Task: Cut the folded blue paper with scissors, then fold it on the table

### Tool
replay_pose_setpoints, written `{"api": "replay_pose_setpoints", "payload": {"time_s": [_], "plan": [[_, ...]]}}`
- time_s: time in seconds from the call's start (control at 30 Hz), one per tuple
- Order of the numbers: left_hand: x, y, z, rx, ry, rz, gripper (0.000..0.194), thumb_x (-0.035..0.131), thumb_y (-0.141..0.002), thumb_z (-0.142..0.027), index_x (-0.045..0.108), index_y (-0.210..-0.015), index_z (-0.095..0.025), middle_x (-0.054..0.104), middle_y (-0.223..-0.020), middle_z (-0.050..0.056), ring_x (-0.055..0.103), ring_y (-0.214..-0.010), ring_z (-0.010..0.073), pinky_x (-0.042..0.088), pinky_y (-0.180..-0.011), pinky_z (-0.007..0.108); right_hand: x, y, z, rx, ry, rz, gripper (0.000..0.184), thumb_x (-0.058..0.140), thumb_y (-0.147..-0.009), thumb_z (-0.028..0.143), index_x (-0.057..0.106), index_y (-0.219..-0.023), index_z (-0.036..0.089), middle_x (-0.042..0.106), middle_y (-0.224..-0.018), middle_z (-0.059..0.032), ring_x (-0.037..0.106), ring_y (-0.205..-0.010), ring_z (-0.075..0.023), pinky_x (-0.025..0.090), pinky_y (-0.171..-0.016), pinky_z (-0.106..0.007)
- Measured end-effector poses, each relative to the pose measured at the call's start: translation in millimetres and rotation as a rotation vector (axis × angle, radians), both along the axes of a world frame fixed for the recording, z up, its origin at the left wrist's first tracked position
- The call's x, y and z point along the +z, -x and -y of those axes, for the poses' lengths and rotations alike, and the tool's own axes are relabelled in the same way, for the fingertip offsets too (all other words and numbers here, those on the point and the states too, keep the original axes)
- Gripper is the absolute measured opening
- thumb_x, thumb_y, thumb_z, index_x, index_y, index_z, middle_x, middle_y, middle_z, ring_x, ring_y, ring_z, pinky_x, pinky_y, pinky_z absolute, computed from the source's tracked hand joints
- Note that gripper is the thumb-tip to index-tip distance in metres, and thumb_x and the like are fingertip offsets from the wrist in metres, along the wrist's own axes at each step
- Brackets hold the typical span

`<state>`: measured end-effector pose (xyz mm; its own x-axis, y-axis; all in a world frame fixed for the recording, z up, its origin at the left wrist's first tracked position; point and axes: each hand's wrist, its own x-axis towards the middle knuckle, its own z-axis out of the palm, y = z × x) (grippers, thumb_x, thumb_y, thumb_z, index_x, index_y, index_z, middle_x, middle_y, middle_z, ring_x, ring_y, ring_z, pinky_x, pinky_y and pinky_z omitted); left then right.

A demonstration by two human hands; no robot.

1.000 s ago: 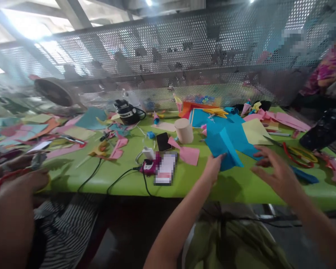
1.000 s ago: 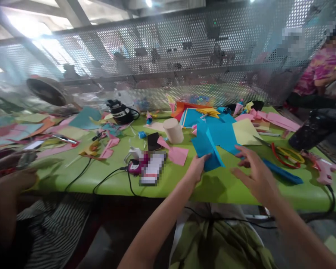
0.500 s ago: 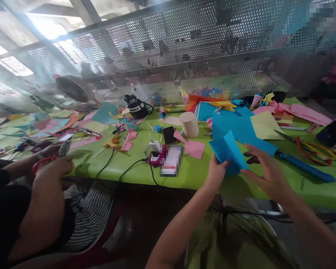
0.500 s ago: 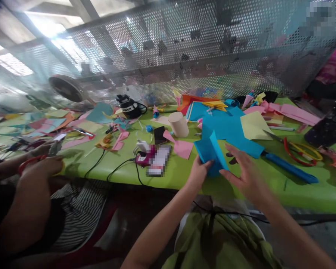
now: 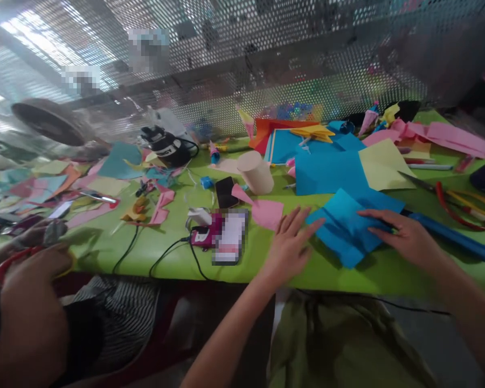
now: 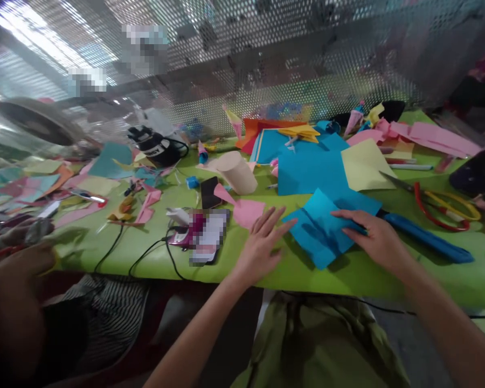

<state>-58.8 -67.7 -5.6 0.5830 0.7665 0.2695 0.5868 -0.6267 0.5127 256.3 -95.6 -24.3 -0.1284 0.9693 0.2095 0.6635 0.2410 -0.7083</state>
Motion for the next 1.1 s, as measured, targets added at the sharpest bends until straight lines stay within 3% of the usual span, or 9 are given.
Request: {"api": "replay_pose_setpoints", "payload": {"time_s": [0.1, 0.23, 0.43, 0.57, 0.73, 0.9, 1.1], "plan": [[-3.2, -7, -5, -0.131, 0.037, -0.153, 0.065, 0.054, -0.094, -0.012, 0.045, -0.152, -0.039, 0.043, -0.163, 0.002, 0.030, -0.155, 0.0267, 0.011, -0.127, 0.059, 0.5, -1, 3, 0.007, 0.008, 0.066, 0.035, 0.055, -0.100, 0.042, 0.066, -0.131, 0.032, 0.071, -0.129, -0.0053, 0.068, -0.118, -0.0302, 0.057, -0.097, -0.046], [-8.4, -7, -3, -0.161, 0.102, -0.202, 0.046, 0.053, -0.101, -0.026, 0.054, -0.146, -0.038, 0.055, -0.154, 0.003, 0.044, -0.148, 0.0264, 0.005, -0.127, 0.062, -7.2, -12, 8, 0.022, -0.025, 0.204, 0.035, 0.052, -0.101, 0.044, 0.068, -0.130, 0.035, 0.067, -0.130, -0.0070, 0.066, -0.118, -0.0303, 0.057, -0.096, -0.048], [-9.8, 5, 3, -0.183, 0.110, -0.259, 0.042, 0.050, -0.104, -0.032, 0.054, -0.145, -0.033, 0.051, -0.157, 0.005, 0.039, -0.151, 0.0251, 0.004, -0.128, 0.062, -13.4, -26, 17, 0.083, -0.080, 0.370, 0.033, 0.051, -0.104, 0.037, 0.067, -0.132, 0.032, 0.056, -0.148, -0.0106, 0.055, -0.134, -0.0342, 0.048, -0.103, -0.053], [-7.3, 5, 3, -0.180, 0.111, -0.278, 0.041, 0.052, -0.103, -0.033, 0.056, -0.144, -0.031, 0.051, -0.157, 0.005, 0.040, -0.151, 0.0254, 0.003, -0.128, 0.061, -6.8, -22, 22, 0.125, -0.131, 0.379, 0.035, 0.052, -0.102, 0.033, 0.063, -0.136, 0.035, 0.060, -0.149, -0.0055, 0.057, -0.133, -0.0324, 0.046, -0.105, -0.052], [-5.2, 7, 2, -0.175, 0.097, -0.265, 0.039, 0.054, -0.102, -0.033, 0.059, -0.141, -0.030, 0.055, -0.153, 0.005, 0.044, -0.148, 0.0259, 0.007, -0.129, 0.060, -0.9, -17, 30, 0.214, -0.061, 0.371, 0.046, 0.059, -0.096, 0.040, 0.058, -0.142, 0.042, 0.063, -0.147, 0.0005, 0.058, -0.132, -0.0319, 0.047, -0.107, -0.054], [-4.5, 12, 2, -0.173, 0.091, -0.235, 0.043, 0.056, -0.102, -0.035, 0.055, -0.144, -0.029, 0.060, -0.149, 0.004, 0.052, -0.140, 0.0237, 0.007, -0.129, 0.056, -8.2, -20, 37, 0.195, -0.036, 0.407, 0.048, 0.060, -0.095, 0.043, 0.055, -0.143, 0.044, 0.062, -0.148, 0.0034, 0.055, -0.136, -0.0333, 0.046, -0.106, -0.055], [-3.9, 13, 3, -0.177, 0.067, -0.207, 0.042, 0.057, -0.101, -0.039, 0.058, -0.142, -0.029, 0.063, -0.146, 0.005, 0.060, -0.128, 0.0239, 0.029, -0.120, 0.050, -13.5, -23, 42, 0.179, -0.129, 0.446, 0.043, 0.059, -0.099, 0.042, 0.056, -0.141, 0.045, 0.067, -0.142, 0.0046, 0.060, -0.130, -0.0316, 0.046, -0.102, -0.053]]}}
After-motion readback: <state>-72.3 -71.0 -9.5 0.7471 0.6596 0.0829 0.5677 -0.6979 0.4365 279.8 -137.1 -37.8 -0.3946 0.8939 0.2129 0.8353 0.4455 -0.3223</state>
